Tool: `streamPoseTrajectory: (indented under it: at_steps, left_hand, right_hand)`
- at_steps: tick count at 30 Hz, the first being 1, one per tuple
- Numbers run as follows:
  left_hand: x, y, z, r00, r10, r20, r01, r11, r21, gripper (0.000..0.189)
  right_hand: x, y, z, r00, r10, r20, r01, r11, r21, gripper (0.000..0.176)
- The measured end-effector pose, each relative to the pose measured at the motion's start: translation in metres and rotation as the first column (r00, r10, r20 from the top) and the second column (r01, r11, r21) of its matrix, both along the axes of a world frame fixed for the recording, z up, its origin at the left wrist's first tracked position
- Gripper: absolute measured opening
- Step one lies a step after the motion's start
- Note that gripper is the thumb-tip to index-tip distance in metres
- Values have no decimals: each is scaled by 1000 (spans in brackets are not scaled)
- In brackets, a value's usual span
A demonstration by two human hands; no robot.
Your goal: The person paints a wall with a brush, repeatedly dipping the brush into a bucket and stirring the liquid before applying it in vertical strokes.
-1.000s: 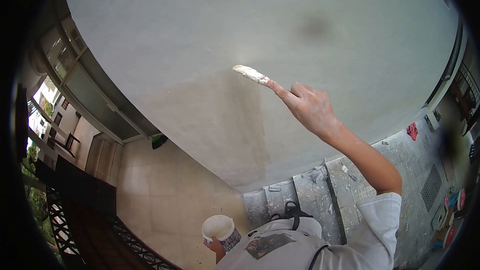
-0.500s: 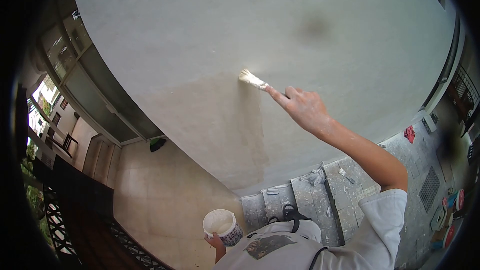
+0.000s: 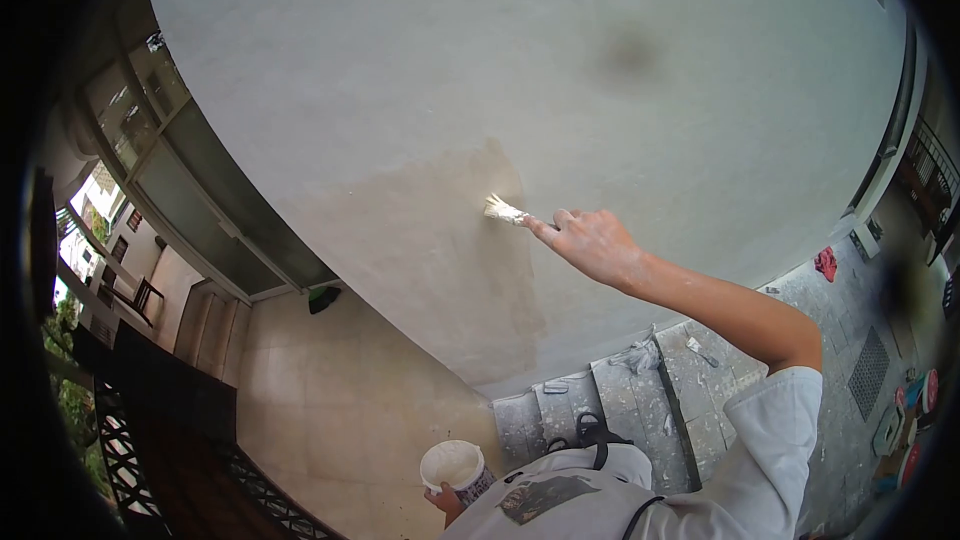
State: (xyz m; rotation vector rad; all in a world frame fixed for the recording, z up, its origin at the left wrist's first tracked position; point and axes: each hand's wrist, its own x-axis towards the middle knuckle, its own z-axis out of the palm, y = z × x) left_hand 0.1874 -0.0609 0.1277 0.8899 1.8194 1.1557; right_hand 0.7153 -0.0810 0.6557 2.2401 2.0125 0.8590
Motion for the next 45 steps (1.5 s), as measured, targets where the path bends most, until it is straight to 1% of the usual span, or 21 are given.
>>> streamPoseTrajectory:
  at_steps: [2,3,5,6,8,9,11,14,15,19,22,23,25,28,31,33,35,36,39,42,45]
  left_hand:
    - [-7,-10,-5,1000,2,-6,-2,1000,6,51]
    - [-11,-18,-2,995,-43,-85,41,999,-29,53]
    - [-13,-32,1,999,18,-51,-22,996,-85,55]
    - [-13,-35,4,998,49,-35,-52,992,-111,56]
    - [-18,-41,6,993,66,-97,-84,976,-199,57]
    - [-19,-45,7,989,72,-126,-101,965,-242,57]
    - [-23,-54,3,989,95,-113,-117,971,-208,57]
    - [-29,-60,-3,983,115,-145,-145,965,-220,57]
    - [-33,-65,-2,979,114,-169,-153,959,-237,57]
    - [-40,-75,-2,991,113,-72,-125,971,-202,58]
    - [-45,-73,0,968,8,-252,-97,935,-342,56]
    - [-45,-74,-1,960,-7,-278,-98,927,-361,56]
    - [-42,-71,-2,971,32,-239,-120,924,-364,56]
    - [-34,-67,-2,982,124,-141,-166,924,-344,56]
    - [-28,-60,0,980,190,-61,-199,918,-344,57]
    - [-21,-57,3,971,238,-19,-230,911,-343,57]
    - [-18,-58,8,961,275,4,-257,904,-342,57]
    - [-18,-57,5,961,278,10,-257,902,-346,57]
    - [-25,-54,0,974,222,45,-196,927,-320,58]
    - [-29,-52,-6,987,153,49,-131,944,-302,61]
    - [-34,-45,-10,996,92,2,-86,936,-342,63]
  right_hand:
    - [-4,-7,18,1000,14,-25,-13,999,46,66]
    - [-5,-8,28,999,-7,-47,11,996,86,65]
    - [-7,-7,43,993,-50,-103,65,986,156,63]
    - [-5,-6,35,996,-33,-82,43,992,120,62]
    - [5,0,5,999,3,-44,0,999,50,60]
    - [8,1,-12,999,4,-54,-6,999,-33,59]
    - [9,1,-38,997,9,-71,-24,980,-198,56]
    - [7,-1,-34,986,-16,-168,-40,946,-321,48]
    - [7,-1,-30,987,-17,-161,-23,969,-244,46]
    - [11,7,25,987,-66,-145,78,994,77,40]
    - [-8,-3,72,984,-96,-150,134,955,266,43]
    - [-11,-7,74,988,-85,-126,121,942,314,45]
    - [-15,-13,74,995,-70,-73,94,909,407,51]
    - [-7,-10,29,995,-80,-65,97,945,313,62]
    - [9,-1,-75,986,-62,-154,94,973,212,70]
    - [5,-4,-132,964,-97,-249,118,991,68,70]
    - [1,-7,-165,948,-126,-292,126,992,-20,66]
    - [-4,-7,-166,938,-140,-316,126,990,-64,64]
    - [2,-10,-152,938,-148,-313,119,987,-110,55]
    - [15,-9,-87,949,-171,-263,175,985,-7,41]
    - [14,-14,-17,966,-154,-208,191,967,169,41]
